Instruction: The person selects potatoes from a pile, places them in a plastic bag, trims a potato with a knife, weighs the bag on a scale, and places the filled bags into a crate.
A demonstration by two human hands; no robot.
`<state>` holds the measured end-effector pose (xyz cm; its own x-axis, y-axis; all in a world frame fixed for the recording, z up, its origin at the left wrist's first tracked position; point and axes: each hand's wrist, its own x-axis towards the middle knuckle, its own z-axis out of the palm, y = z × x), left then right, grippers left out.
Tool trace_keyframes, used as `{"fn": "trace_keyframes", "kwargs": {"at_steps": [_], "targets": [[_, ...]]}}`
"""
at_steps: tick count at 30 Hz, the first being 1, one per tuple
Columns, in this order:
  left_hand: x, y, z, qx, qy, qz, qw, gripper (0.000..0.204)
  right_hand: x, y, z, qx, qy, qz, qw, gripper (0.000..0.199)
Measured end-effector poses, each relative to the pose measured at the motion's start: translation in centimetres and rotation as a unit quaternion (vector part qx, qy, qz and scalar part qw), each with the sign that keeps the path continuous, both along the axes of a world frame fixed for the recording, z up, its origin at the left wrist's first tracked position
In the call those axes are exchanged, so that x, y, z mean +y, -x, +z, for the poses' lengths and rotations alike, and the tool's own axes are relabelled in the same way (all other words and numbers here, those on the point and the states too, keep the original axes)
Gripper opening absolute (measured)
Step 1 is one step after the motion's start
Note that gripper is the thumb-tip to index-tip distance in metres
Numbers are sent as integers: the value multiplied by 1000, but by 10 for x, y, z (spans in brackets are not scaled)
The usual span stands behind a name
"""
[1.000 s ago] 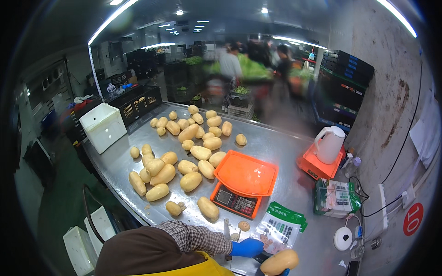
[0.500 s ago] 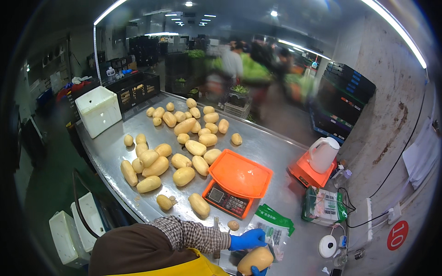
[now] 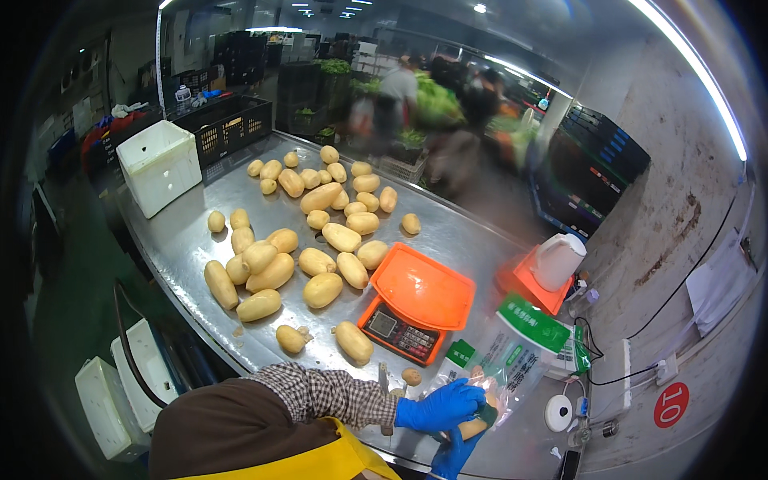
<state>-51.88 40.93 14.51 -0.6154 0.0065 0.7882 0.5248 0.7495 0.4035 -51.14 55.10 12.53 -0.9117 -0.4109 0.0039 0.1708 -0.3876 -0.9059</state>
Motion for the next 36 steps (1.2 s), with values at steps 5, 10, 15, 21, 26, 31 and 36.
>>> {"fn": "trace_keyframes", "kwargs": {"at_steps": [5,10,15,21,26,31,36], "targets": [[-36,9,-21,-130,-137,-8,982,27,-36,24,-2,-89,142,65,984,40],[-70,-18,5,-19,-24,109,994,30,-93,52,-31,-20,161,103,981,30],[-111,-43,31,-60,-67,114,989,32,-131,57,-3,-203,315,246,894,28],[-126,-35,19,0,-21,146,989,25,-184,63,-14,-100,119,178,972,31],[-129,-31,20,-14,-15,122,992,24,-186,146,-64,-18,123,272,954,27],[-160,-42,-14,-86,-18,286,954,66,-219,138,-44,-181,-124,144,965,41],[-172,-40,-72,-357,-23,311,880,90,-267,124,-71,-47,-96,68,992,37]]}}
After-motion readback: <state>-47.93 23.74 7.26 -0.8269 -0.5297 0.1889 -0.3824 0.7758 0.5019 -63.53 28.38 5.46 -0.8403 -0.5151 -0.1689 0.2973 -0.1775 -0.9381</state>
